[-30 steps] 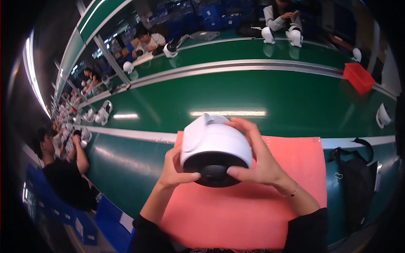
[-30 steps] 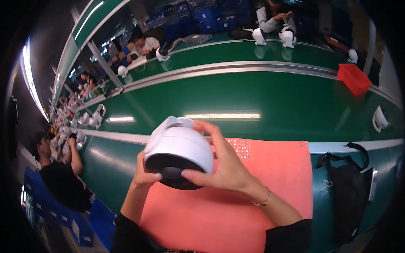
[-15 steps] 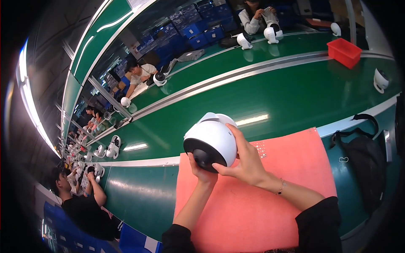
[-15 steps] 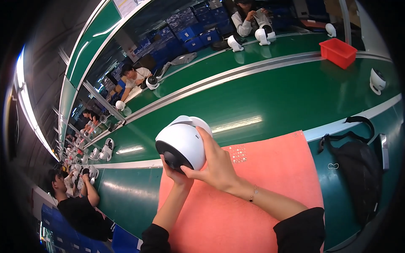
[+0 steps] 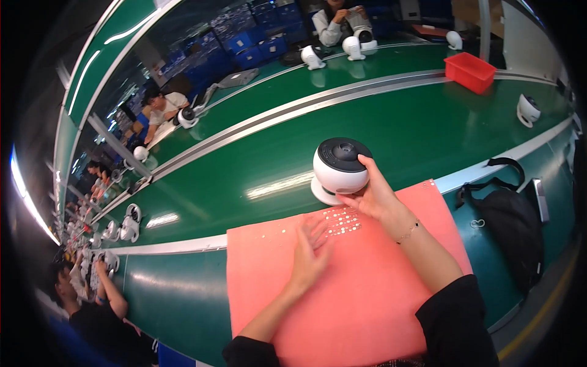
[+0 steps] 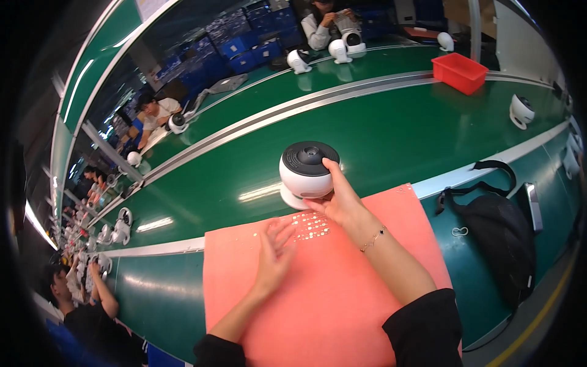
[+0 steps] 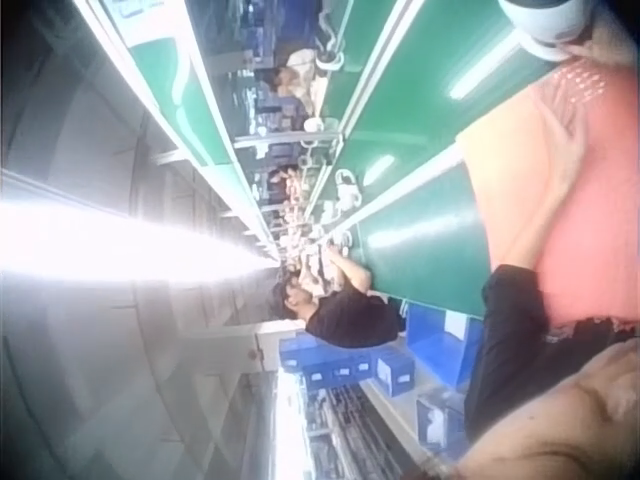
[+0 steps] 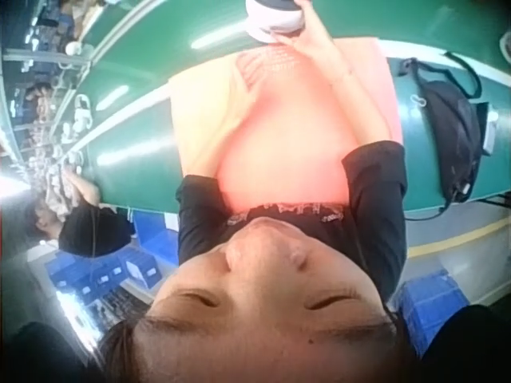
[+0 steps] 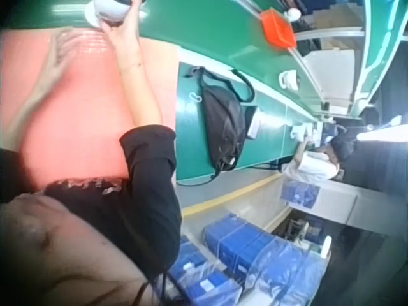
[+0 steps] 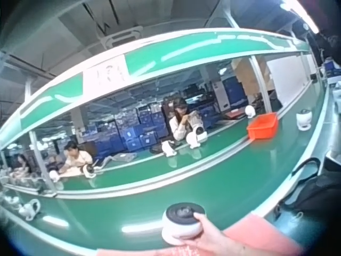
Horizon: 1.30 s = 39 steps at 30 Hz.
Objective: Assembling the components of a dome security camera on a factory assembly line.
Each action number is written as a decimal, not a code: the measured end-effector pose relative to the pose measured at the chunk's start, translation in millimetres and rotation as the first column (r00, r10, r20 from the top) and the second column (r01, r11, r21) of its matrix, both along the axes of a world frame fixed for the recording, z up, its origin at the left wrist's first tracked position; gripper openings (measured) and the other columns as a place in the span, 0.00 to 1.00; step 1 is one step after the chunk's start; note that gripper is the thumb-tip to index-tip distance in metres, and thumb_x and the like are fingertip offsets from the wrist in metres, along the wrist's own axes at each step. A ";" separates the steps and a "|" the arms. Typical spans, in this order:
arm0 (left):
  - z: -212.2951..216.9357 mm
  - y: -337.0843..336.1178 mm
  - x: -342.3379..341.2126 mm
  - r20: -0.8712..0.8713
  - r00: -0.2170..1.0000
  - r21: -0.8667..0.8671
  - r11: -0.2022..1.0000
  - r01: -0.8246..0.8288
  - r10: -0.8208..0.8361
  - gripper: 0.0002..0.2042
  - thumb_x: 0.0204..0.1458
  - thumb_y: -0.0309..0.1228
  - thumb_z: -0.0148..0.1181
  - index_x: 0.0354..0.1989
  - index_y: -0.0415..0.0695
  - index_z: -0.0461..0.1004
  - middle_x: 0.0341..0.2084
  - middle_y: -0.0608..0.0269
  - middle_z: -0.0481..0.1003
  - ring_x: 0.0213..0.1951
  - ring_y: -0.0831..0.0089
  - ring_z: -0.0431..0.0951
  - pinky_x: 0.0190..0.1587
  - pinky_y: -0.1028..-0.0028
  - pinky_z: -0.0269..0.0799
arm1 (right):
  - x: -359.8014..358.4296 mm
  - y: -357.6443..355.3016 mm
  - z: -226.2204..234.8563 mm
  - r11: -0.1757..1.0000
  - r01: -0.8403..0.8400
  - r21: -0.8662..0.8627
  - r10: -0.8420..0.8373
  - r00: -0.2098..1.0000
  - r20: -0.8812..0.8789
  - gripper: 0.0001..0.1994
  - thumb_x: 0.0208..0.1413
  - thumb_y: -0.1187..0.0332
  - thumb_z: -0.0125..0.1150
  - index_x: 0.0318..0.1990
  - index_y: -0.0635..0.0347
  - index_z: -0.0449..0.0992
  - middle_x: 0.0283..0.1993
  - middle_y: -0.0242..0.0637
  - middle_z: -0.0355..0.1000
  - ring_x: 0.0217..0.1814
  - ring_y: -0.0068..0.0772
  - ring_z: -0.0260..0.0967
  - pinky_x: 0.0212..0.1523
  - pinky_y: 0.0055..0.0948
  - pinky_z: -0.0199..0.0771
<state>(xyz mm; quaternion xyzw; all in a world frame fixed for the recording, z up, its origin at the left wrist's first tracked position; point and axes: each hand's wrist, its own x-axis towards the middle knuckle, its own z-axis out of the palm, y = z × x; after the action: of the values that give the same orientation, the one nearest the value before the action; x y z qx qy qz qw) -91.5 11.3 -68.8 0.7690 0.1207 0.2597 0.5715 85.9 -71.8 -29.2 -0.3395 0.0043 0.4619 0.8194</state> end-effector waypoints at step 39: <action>-2.5 -9.4 -1.5 -0.234 0.965 0.702 0.666 0.254 -0.121 0.13 0.43 0.31 0.58 0.39 0.42 0.71 0.42 0.50 0.68 0.43 0.55 0.70 0.44 0.60 0.65 | -51.2 8.8 -20.3 0.875 0.468 0.122 -0.022 -0.213 0.977 0.15 0.47 0.68 0.54 0.43 0.64 0.64 0.42 0.45 0.61 0.46 0.43 0.58 0.49 0.35 0.57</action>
<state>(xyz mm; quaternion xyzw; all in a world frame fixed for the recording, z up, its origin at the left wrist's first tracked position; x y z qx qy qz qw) -93.0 2.0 -71.3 0.9592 -0.0243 0.1602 0.2318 34.7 -63.1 -49.4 -0.6751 -0.4770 -0.1392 0.5454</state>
